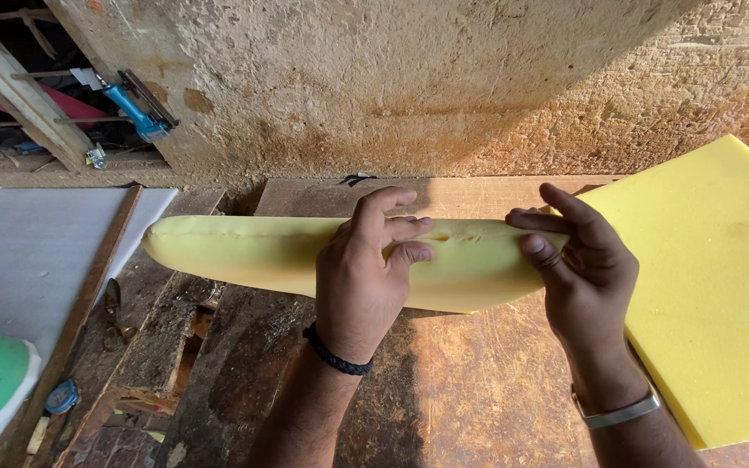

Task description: The person picks up a rectangular yellow foam sheet, folds it lengthwise, and presses the folded edge repeatedly to set the crease. The foam remains on a wooden workbench throughout.

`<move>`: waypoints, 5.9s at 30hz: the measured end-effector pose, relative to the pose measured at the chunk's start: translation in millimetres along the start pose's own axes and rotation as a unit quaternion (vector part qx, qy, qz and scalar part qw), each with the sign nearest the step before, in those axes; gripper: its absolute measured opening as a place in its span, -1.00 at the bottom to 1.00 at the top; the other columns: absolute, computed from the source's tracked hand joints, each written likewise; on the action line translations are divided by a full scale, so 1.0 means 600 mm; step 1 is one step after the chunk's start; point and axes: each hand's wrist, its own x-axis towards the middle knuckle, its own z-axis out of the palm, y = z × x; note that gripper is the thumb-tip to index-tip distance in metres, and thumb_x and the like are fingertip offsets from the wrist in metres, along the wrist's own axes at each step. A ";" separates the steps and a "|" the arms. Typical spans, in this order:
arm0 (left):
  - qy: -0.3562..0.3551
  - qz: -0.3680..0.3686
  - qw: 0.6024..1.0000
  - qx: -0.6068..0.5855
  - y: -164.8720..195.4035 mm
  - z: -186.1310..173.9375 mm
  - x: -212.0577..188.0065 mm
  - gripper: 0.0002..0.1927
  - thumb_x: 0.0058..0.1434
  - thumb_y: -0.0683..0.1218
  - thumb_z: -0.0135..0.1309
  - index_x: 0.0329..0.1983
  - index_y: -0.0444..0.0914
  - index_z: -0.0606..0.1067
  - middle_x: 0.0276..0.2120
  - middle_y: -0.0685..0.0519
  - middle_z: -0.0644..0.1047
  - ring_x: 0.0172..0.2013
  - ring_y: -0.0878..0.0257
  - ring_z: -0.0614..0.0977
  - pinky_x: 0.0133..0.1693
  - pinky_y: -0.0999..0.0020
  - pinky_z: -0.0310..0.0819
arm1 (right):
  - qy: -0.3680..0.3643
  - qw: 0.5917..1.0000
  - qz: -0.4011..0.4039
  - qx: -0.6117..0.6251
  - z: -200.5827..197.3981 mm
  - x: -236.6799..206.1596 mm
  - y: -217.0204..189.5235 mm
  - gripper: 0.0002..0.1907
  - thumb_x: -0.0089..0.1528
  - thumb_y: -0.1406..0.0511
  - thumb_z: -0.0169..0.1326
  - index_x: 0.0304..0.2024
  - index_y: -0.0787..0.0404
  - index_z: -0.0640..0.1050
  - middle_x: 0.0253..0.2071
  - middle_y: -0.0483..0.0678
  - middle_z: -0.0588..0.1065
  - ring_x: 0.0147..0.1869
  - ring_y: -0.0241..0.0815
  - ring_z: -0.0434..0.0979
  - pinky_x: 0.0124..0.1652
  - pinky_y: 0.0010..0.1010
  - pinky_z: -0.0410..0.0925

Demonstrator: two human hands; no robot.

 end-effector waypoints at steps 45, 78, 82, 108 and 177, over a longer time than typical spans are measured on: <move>0.116 0.059 0.991 0.040 -0.032 0.019 0.008 -0.60 0.01 -0.44 0.11 -0.25 -0.20 0.25 -0.55 0.12 0.49 -0.48 0.20 0.59 -0.33 0.26 0.38 | -0.049 0.920 -0.168 -0.350 0.134 0.014 -0.024 -0.66 0.24 0.42 0.31 -0.10 0.21 0.39 -0.16 -0.05 0.59 -0.04 -0.20 0.73 -0.11 -0.45 0.60; 0.064 0.055 0.991 0.099 -0.069 -0.041 -0.024 -0.67 0.08 -0.42 0.19 -0.34 -0.21 0.33 -0.51 0.04 0.53 -0.43 0.18 0.61 -0.31 0.21 0.39 | -0.110 0.858 -0.233 -0.444 0.172 0.004 -0.017 -0.73 0.26 0.48 0.19 -0.13 0.14 0.38 -0.31 -0.19 0.66 -0.19 -0.19 0.71 -0.16 -0.26 0.48; -0.015 0.032 0.999 -0.025 -0.057 -0.112 -0.021 -0.74 0.28 -0.28 0.21 -0.13 -0.26 0.35 -0.16 0.04 0.66 -0.04 0.22 0.73 -0.09 0.36 0.67 | -0.109 0.883 -0.223 -0.398 0.165 0.002 -0.013 -0.69 0.30 0.46 0.19 -0.04 0.22 0.33 -0.25 -0.19 0.66 -0.11 -0.25 0.72 -0.11 -0.31 0.51; 0.118 0.129 0.984 0.040 -0.130 -0.145 -0.063 -0.76 0.29 -0.17 0.27 -0.26 -0.19 0.38 -0.23 0.12 0.68 -0.21 0.25 0.72 -0.15 0.35 0.51 | -0.062 0.814 -0.275 -0.509 0.160 -0.063 -0.077 -0.45 0.12 0.47 0.28 0.10 0.30 0.33 -0.01 0.08 0.61 0.15 -0.05 0.58 0.27 0.07 0.29; -0.290 -0.001 0.943 0.161 -0.049 -0.171 -0.744 -0.43 0.17 -0.29 0.12 0.29 -0.22 0.42 0.26 -0.20 0.48 0.31 -0.08 0.46 0.35 -0.05 0.25 | -0.241 0.654 0.037 -0.716 0.204 -0.737 -0.012 -0.15 0.00 0.09 0.31 0.36 -0.07 0.40 0.41 0.01 0.38 0.46 -0.04 0.33 0.31 0.03 0.16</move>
